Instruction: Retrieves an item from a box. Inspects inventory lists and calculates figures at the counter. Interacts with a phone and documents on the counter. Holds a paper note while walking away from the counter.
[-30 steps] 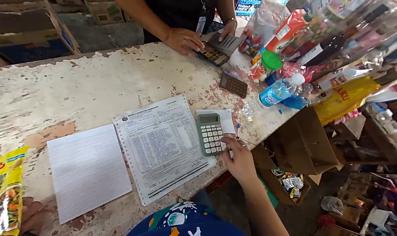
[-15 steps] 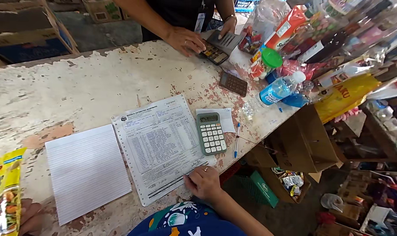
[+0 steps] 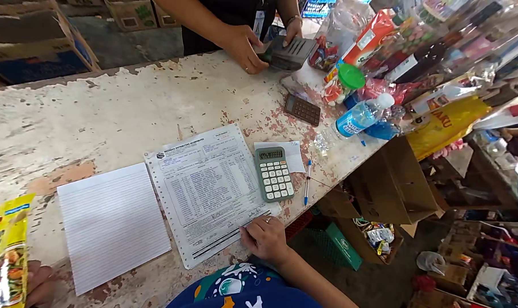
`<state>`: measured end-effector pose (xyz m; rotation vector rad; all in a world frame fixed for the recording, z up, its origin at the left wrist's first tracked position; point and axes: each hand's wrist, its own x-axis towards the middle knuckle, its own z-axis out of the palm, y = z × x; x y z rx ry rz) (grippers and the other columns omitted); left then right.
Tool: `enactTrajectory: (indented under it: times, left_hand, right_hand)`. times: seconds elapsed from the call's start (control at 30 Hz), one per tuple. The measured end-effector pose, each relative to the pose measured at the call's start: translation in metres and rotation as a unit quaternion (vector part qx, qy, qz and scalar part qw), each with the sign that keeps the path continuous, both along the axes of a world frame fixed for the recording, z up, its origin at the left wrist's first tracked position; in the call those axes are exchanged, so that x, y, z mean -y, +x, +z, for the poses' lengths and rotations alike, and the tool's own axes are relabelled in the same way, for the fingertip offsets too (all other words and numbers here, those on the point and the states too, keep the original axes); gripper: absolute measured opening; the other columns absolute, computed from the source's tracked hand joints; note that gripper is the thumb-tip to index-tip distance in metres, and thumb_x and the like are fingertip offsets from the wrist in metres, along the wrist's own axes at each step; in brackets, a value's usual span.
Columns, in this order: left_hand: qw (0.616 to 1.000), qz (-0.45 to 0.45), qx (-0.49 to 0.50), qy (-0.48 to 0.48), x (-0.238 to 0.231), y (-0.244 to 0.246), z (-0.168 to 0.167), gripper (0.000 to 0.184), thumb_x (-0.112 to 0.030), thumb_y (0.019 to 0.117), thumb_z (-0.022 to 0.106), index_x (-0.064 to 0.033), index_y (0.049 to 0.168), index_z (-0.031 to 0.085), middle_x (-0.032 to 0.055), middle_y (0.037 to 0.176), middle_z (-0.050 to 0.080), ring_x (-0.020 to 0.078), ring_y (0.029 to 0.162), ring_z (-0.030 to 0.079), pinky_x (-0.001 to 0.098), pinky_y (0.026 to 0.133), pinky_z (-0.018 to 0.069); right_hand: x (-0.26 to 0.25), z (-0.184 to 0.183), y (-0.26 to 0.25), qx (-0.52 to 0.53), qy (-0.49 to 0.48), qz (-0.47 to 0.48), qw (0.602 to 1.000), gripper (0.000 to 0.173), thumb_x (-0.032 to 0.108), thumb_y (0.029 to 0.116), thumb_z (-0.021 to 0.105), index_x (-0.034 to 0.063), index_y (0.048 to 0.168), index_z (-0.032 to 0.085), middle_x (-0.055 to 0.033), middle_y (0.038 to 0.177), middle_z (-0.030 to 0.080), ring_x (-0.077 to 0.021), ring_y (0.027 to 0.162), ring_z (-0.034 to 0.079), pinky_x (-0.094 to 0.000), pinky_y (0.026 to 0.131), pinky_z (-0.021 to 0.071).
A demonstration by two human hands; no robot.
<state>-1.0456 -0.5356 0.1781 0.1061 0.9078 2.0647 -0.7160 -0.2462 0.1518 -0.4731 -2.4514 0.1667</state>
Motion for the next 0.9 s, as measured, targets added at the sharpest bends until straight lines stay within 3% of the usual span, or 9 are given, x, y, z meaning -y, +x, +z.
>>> enactTrajectory:
  times: [0.07,0.13,0.17,0.3,0.63,0.9]
  left_hand:
    - [1.000,-0.007,-0.009,-0.003,0.002,-0.002,-0.003,0.025,-0.031,0.0886,0.073,-0.0071,0.096,0.074,0.0025,0.082,0.072,0.0051,0.061,0.065,0.0137,0.052,0.0509]
    - [0.998,-0.013,-0.039,-0.038,0.008,-0.007,-0.005,0.021,-0.033,0.0903,0.068,-0.0128,0.087,0.073,-0.0013,0.078,0.069,0.0038,0.067,0.065,0.0131,0.061,0.0521]
    - [0.998,-0.027,-0.046,-0.038,0.011,-0.011,-0.008,0.022,-0.035,0.0907,0.068,-0.0135,0.088,0.073,-0.0014,0.079,0.069,0.0041,0.069,0.066,0.0133,0.062,0.0532]
    - [0.999,-0.039,-0.002,0.022,0.010,-0.007,-0.008,0.029,-0.033,0.0881,0.076,-0.0094,0.105,0.076,0.0030,0.088,0.074,0.0051,0.065,0.067,0.0144,0.053,0.0523]
    - [0.999,0.011,0.024,0.035,0.007,-0.002,-0.011,0.028,-0.030,0.0884,0.075,-0.0063,0.103,0.074,0.0047,0.086,0.073,0.0044,0.061,0.066,0.0135,0.050,0.0514]
    - [0.999,-0.013,0.015,0.040,0.005,-0.003,-0.007,0.027,-0.030,0.0903,0.073,-0.0076,0.104,0.076,0.0028,0.088,0.074,0.0039,0.063,0.067,0.0136,0.052,0.0525]
  right_hand:
    - [0.000,0.000,0.000,0.000,0.001,-0.001,1.000,0.032,0.026,0.0976,0.057,0.0145,0.068,0.060,-0.0007,0.064,0.062,-0.0163,0.062,0.063,-0.0304,0.056,0.0490]
    - [0.001,0.000,-0.001,-0.001,0.003,-0.002,1.000,0.032,0.026,0.0975,0.057,0.0148,0.068,0.060,-0.0005,0.064,0.062,-0.0162,0.062,0.063,-0.0303,0.056,0.0490]
    - [0.001,0.000,-0.001,-0.002,0.003,-0.002,1.000,0.032,0.027,0.0977,0.057,0.0148,0.068,0.060,-0.0004,0.064,0.062,-0.0164,0.061,0.062,-0.0304,0.056,0.0489]
    - [0.001,0.000,-0.001,-0.003,0.000,-0.001,1.000,0.033,0.027,0.0984,0.055,0.0140,0.069,0.060,-0.0008,0.064,0.061,-0.0167,0.061,0.062,-0.0305,0.056,0.0487]
    - [0.000,-0.001,-0.001,-0.005,0.003,0.001,1.000,0.033,0.026,0.0975,0.056,0.0139,0.067,0.059,-0.0008,0.063,0.062,-0.0161,0.059,0.061,-0.0298,0.054,0.0468]
    - [-0.009,0.011,0.000,-0.043,-0.036,-0.005,0.998,0.032,0.026,0.0982,0.057,0.0120,0.070,0.061,-0.0029,0.063,0.061,-0.0171,0.059,0.060,-0.0306,0.054,0.0467]
